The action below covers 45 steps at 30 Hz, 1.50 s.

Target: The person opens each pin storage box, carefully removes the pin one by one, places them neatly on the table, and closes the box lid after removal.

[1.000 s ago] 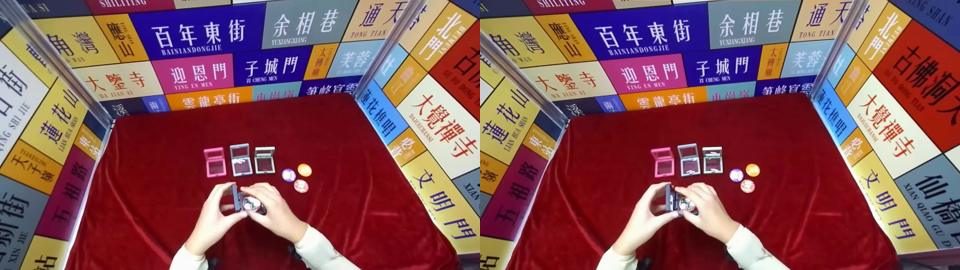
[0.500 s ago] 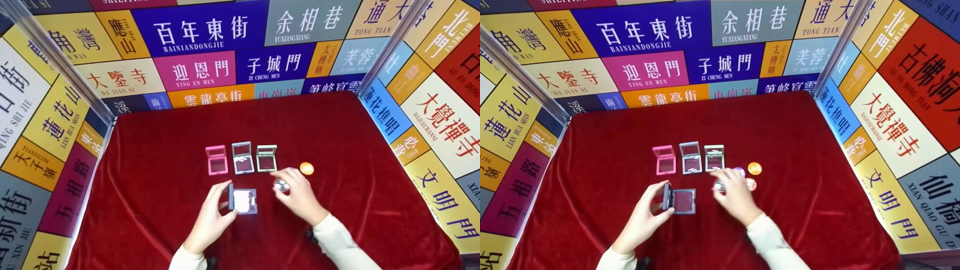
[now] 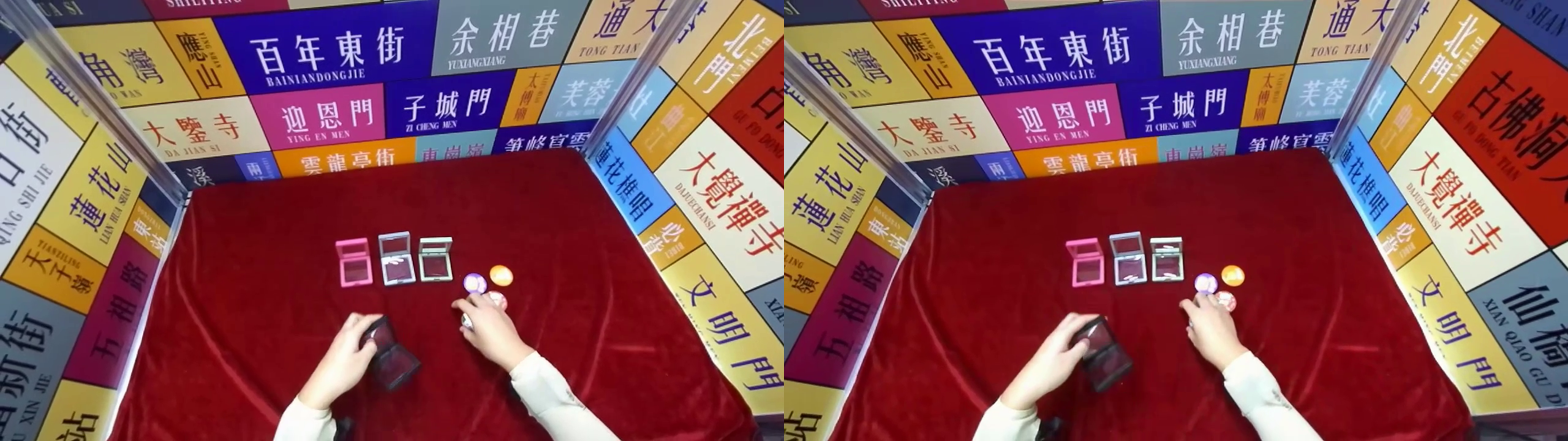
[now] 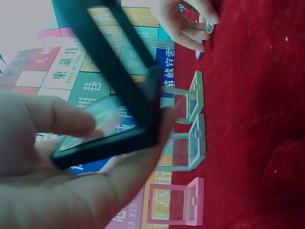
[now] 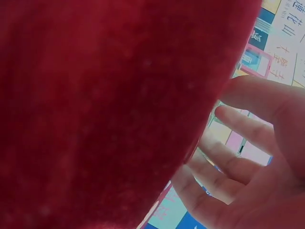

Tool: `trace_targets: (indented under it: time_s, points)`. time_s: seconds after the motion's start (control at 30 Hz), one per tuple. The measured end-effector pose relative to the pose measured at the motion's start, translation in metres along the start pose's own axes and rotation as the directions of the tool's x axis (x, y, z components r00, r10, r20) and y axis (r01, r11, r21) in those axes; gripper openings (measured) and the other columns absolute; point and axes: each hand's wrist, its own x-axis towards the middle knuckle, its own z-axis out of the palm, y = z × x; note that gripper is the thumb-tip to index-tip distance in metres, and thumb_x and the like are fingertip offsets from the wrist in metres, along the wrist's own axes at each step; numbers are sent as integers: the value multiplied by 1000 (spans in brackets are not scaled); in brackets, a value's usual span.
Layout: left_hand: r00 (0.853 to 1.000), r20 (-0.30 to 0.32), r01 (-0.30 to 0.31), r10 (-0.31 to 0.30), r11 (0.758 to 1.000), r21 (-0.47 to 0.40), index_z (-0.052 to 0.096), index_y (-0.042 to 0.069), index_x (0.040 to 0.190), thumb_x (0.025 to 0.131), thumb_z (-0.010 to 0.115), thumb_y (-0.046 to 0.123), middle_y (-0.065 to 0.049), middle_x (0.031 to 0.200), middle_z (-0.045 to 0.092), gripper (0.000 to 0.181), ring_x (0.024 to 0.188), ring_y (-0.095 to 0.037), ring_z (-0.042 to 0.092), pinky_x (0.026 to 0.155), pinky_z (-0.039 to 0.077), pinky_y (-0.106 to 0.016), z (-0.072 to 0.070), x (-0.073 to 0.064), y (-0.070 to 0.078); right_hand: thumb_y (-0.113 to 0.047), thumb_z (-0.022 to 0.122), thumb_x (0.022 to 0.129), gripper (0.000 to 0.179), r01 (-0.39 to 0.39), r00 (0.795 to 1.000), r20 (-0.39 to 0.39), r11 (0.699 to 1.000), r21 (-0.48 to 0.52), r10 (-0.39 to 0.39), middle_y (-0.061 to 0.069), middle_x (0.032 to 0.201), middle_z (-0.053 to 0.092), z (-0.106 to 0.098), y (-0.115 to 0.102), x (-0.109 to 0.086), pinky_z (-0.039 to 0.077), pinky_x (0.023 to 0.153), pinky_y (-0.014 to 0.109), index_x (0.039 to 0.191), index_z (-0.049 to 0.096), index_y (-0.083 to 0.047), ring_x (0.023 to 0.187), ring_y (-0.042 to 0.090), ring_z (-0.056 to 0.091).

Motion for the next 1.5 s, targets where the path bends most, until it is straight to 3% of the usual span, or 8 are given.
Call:
trace_targets:
  time_s: [0.13, 0.37, 0.5, 0.6, 0.87, 1.13, 1.37, 1.5]
  points:
    - [998, 51, 39, -39, 999, 2, 72, 10, 128, 109, 58, 6, -1, 106, 57, 24, 95, -18, 58, 87, 53, -35, -1, -1, -9, 1, 94, 75, 49, -4, 1000, 5, 1000, -29, 4, 10, 105, 62, 0, -1, -1, 58, 76, 48, 119, 75, -8, 93, 32, 65]
    - [986, -133, -84, 104, 986, 145, 75, 4, 115, 109, 63, 7, -1, 106, 65, 14, 101, -21, 65, 92, 56, -44, -32, 11, -28, -1, 93, 76, 47, 4, 1000, 1, 999, -33, -4, 10, 107, 62, 0, -4, 4, 58, 75, 49, 119, 75, -8, 95, 33, 66]
    - [960, -179, -171, 213, 959, 225, 78, 0, 116, 104, 68, 1, -9, 107, 64, 16, 102, -28, 64, 94, 54, -51, -68, 36, -34, 0, 94, 75, 47, -1, 1000, 2, 999, -50, 1, 11, 107, 62, -4, -4, 5, 58, 76, 49, 117, 75, -8, 96, 35, 65]
    - [956, -184, -178, 231, 948, 263, 78, -2, 116, 104, 67, -2, -14, 108, 60, 16, 102, -32, 62, 95, 53, -52, -94, 61, -36, 0, 95, 75, 48, 15, 999, 36, 998, -61, -13, 12, 107, 61, -8, -2, 5, 57, 81, 50, 118, 75, -6, 97, 36, 63]
    - [969, -224, -17, 103, 934, 356, 76, -5, 116, 105, 61, -5, -26, 111, 56, 19, 106, -44, 59, 102, 47, -58, -142, 119, -57, -1, 95, 76, 52, 70, 987, 143, 997, 12, -71, 13, 113, 59, -17, 2, 6, 53, 91, 51, 124, 74, -2, 105, 36, 58]
    - [977, -210, 39, 46, 922, 385, 74, -9, 118, 105, 58, -6, -30, 111, 57, 21, 107, -47, 57, 103, 46, -57, -142, 139, -76, -3, 95, 79, 52, 72, 982, 169, 996, 51, -80, 12, 119, 58, -20, 3, 3, 53, 93, 51, 127, 74, -3, 109, 34, 57]
    - [975, -221, 76, 16, 911, 405, 73, -10, 117, 105, 58, -5, -31, 112, 58, 20, 108, -48, 58, 104, 46, -58, -133, 135, -90, -3, 94, 79, 54, 63, 982, 172, 996, 65, -73, 11, 120, 59, -17, 1, -5, 52, 94, 50, 129, 74, -3, 110, 33, 56]
    - [970, -244, 106, -12, 920, 378, 69, -8, 130, 108, 58, 1, -32, 123, 54, 25, 117, -50, 55, 108, 44, -58, -124, 128, -96, -4, 94, 80, 53, 44, 982, 179, 997, 69, -56, 12, 121, 58, -15, 1, -10, 52, 95, 51, 129, 74, -4, 112, 34, 56]
